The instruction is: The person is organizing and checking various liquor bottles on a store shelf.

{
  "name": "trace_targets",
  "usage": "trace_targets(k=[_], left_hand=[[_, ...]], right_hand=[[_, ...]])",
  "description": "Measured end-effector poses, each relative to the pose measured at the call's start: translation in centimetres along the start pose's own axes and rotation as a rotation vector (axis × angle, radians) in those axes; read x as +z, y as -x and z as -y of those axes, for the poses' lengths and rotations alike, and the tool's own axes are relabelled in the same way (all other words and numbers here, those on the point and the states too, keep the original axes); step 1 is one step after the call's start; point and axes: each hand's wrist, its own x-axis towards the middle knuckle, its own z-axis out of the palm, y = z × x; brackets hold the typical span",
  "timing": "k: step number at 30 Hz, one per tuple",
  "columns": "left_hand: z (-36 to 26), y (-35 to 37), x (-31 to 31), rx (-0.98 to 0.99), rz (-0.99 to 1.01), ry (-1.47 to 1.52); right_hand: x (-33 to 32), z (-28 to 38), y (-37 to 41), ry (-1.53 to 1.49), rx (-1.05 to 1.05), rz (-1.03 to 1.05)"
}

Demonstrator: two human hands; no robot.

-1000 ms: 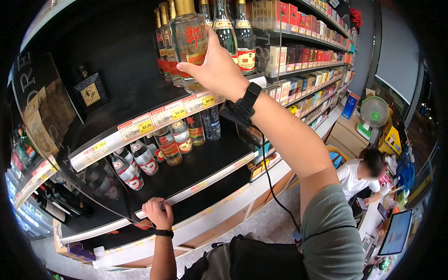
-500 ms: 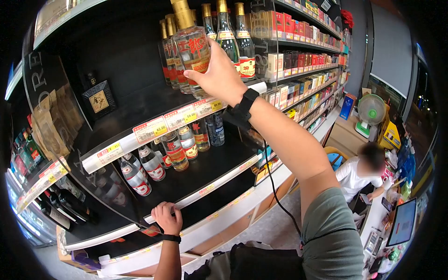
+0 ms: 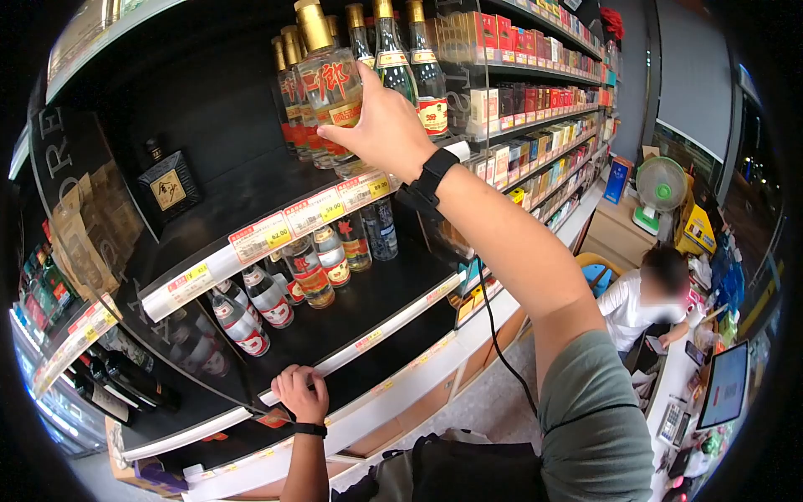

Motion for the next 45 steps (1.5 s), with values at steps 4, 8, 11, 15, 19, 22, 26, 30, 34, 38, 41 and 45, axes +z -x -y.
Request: trace_targets(k=[4, 8, 11, 15, 19, 22, 26, 30, 34, 38, 41, 45], left_hand=[[0.0, 0.0, 0.0, -0.004, 0.003, 0.001], [0.2, 0.2, 0.2, 0.003, 0.013, -0.027], [0.4, 0.3, 0.3, 0.013, 0.007, -0.046], [0.1, 0.0, 0.0, 0.009, 0.007, -0.035], [0.0, 0.0, -0.3, 0.005, 0.036, -0.014], [-0.2, 0.0, -0.7, -0.003, 0.064, -0.002], [-0.3, -0.1, -0.6, -0.019, 0.072, 0.016], [-0.6, -0.2, -0.7, -0.037, 0.081, -0.004], [-0.7, -0.3, -0.7, -0.055, 0.105, -0.005], [-0.7, -0.3, -0.6, -0.064, 0.110, 0.005], [-2.4, -0.9, -0.8, -0.140, 0.074, 0.053], [-6.1, -5.3, -3.3, -0.088, 0.166, 0.264]], right_hand=[[0.0, -0.4, -0.2, 0.090, -0.008, 0.036], [0.1, -0.6, 0.0, 0.063, -0.057, 0.000], [0.5, -1.1, 0.0, 0.142, -0.062, -0.014], [-0.1, -0.4, 0.1, 0.115, -0.005, 0.038], [0.1, -0.8, -0.3, 0.151, -0.066, 0.028], [0.1, -1.1, -0.4, 0.174, -0.084, 0.024], [-1.0, -1.3, -0.8, 0.146, -0.038, 0.139], [-3.2, -0.8, -1.5, 0.079, 0.015, 0.293], [-3.8, -2.5, -2.1, 0.081, -0.090, 0.238], [-4.2, -3.6, -2.0, 0.021, -0.187, 0.172], [-4.9, -3.8, -1.3, 0.016, -0.210, -0.005], [-5.6, -5.3, 0.3, -0.135, -0.087, -0.138]])
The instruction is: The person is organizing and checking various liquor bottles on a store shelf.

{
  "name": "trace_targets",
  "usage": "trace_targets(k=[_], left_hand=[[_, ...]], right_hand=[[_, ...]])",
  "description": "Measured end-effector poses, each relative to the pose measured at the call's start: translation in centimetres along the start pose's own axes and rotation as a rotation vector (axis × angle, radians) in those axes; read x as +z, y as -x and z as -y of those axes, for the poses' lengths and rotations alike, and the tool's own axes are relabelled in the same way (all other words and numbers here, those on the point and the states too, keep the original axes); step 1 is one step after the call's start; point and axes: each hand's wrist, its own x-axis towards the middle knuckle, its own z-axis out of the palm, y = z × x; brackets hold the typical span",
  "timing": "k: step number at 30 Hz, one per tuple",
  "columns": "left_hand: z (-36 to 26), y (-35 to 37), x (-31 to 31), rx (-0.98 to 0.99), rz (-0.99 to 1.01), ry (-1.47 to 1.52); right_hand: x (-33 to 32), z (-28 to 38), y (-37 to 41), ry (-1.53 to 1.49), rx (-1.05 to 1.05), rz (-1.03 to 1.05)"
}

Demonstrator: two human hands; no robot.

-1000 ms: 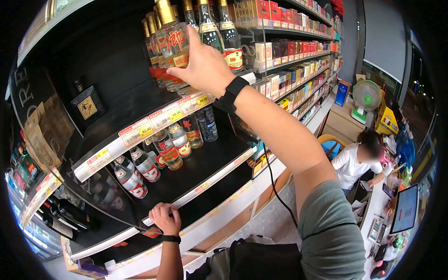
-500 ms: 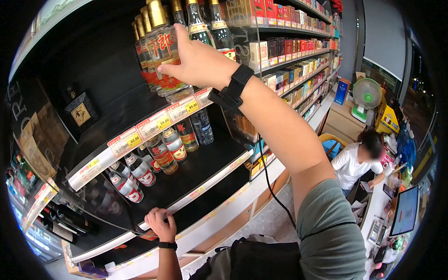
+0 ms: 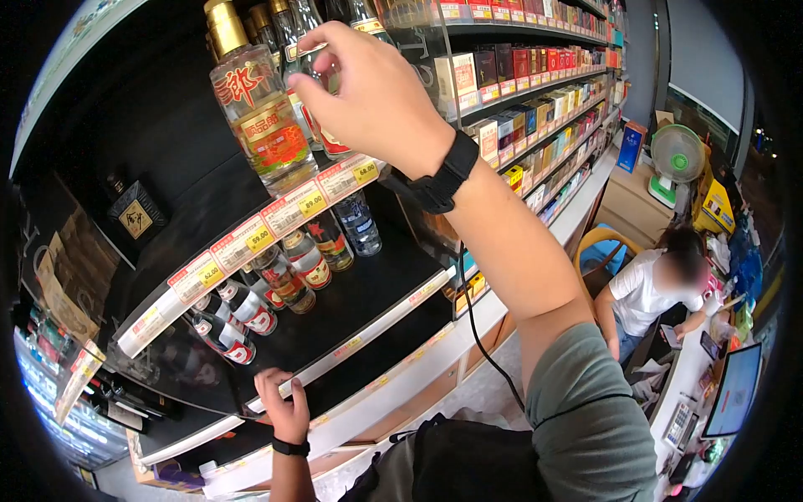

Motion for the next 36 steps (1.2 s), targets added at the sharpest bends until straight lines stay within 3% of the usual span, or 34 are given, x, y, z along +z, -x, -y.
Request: trace_targets(k=[6, 10, 16, 18, 20, 22, 36], left_hand=[[-10.1, -10.9, -6.6, 0.351, -0.093, 0.021], [-14.5, -18.1, -7.5, 0.311, -0.242, -0.091], [-16.5, -25.8, -3.6, 0.216, -0.115, -0.156], [-17.1, -26.8, -2.4, 0.132, -0.055, -0.191], [-17.7, -27.2, -1.5, 0.122, -0.037, -0.200], [-18.9, -27.4, -0.9, -0.029, 0.048, -0.246], [-19.6, -29.0, -0.3, -0.070, 0.087, -0.409]], right_hand=[[1.4, -5.1, 3.2, -0.218, 0.016, -0.135], [2.7, -7.0, 5.6, -0.137, -0.126, -0.160], [3.3, -7.7, 7.4, -0.037, -0.183, -0.201], [3.4, -7.6, 7.4, -0.064, -0.093, -0.161], [3.6, -7.7, 7.5, -0.032, -0.132, -0.154], [3.4, -7.8, 7.6, 0.013, -0.171, -0.150], [3.7, -8.0, 7.6, -0.012, -0.223, -0.164]])
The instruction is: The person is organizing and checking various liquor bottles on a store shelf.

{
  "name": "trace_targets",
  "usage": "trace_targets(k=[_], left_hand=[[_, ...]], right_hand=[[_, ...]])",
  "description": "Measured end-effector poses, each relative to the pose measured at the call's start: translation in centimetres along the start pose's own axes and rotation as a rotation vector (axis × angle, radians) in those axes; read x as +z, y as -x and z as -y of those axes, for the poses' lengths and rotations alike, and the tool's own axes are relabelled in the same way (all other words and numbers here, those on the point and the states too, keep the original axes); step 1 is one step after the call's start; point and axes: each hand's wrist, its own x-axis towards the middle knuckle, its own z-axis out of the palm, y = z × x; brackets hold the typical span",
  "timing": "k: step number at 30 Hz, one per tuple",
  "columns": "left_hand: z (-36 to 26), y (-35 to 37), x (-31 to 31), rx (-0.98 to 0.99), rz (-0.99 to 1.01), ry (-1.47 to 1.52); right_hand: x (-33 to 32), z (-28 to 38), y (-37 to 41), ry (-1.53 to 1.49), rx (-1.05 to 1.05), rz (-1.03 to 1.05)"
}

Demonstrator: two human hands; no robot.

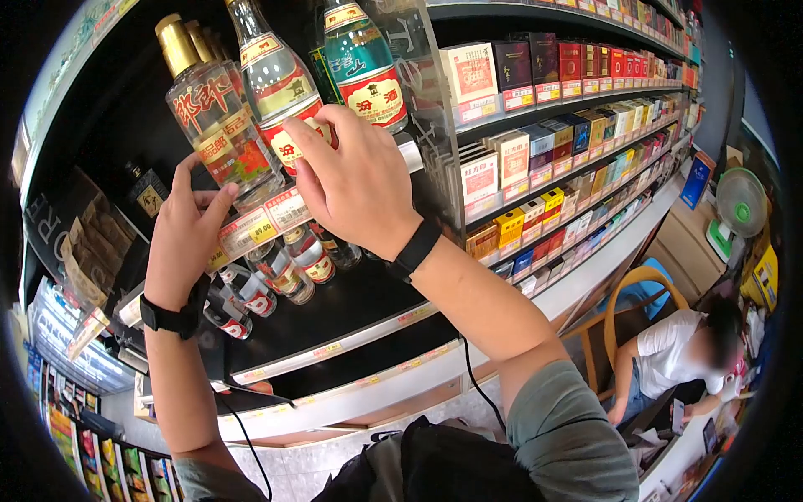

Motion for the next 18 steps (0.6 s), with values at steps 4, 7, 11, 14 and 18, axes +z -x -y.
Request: trace_targets(k=[4, 7, 11, 14, 18], left_hand=[[-0.17, -0.08, 0.11, -0.010, 0.005, 0.017], [-0.09, -0.11, 0.39, -0.003, 0.002, 0.014], [-0.08, -0.16, 0.60, -0.017, 0.012, 0.015], [-0.17, 0.05, 0.77, -0.030, 0.010, -0.009], [-0.15, 0.30, 0.82, -0.056, 0.009, 0.020]], right_hand=[[-0.08, 0.01, 0.01, -0.019, 0.008, 0.013], [-0.15, -0.02, 0.02, -0.029, 0.001, 0.001], [-0.31, 0.04, 0.16, -0.053, 0.013, 0.014], [-0.51, 0.05, 0.21, -0.064, 0.018, 0.032], [-1.01, 0.20, 0.07, -0.078, 0.015, 0.053]])
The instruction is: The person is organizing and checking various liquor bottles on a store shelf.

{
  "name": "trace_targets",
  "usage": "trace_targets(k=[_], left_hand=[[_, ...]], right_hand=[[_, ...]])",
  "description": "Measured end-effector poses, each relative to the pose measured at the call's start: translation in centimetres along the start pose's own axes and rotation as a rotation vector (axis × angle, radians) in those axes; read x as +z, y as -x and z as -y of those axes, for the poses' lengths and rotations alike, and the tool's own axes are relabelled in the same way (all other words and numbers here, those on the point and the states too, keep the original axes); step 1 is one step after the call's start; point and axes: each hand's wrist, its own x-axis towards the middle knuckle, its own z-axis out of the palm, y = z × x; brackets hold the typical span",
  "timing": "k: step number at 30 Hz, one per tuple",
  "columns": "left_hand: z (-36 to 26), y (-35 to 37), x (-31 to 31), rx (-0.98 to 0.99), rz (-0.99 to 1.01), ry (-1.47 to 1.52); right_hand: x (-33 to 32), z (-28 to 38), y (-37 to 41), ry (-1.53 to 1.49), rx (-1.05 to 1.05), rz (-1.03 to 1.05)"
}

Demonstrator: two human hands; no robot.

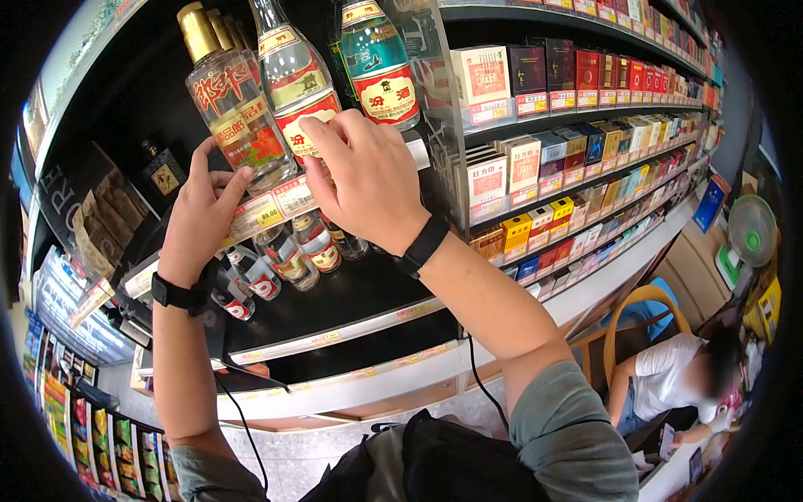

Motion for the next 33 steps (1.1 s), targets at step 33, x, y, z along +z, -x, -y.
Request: trace_targets(k=[33], left_hand=[[2.3, 10.7, 5.0, 0.432, -0.543, 0.669]], right_hand=[[-0.1, -0.6, 0.5, -0.040, -0.022, 0.003]])
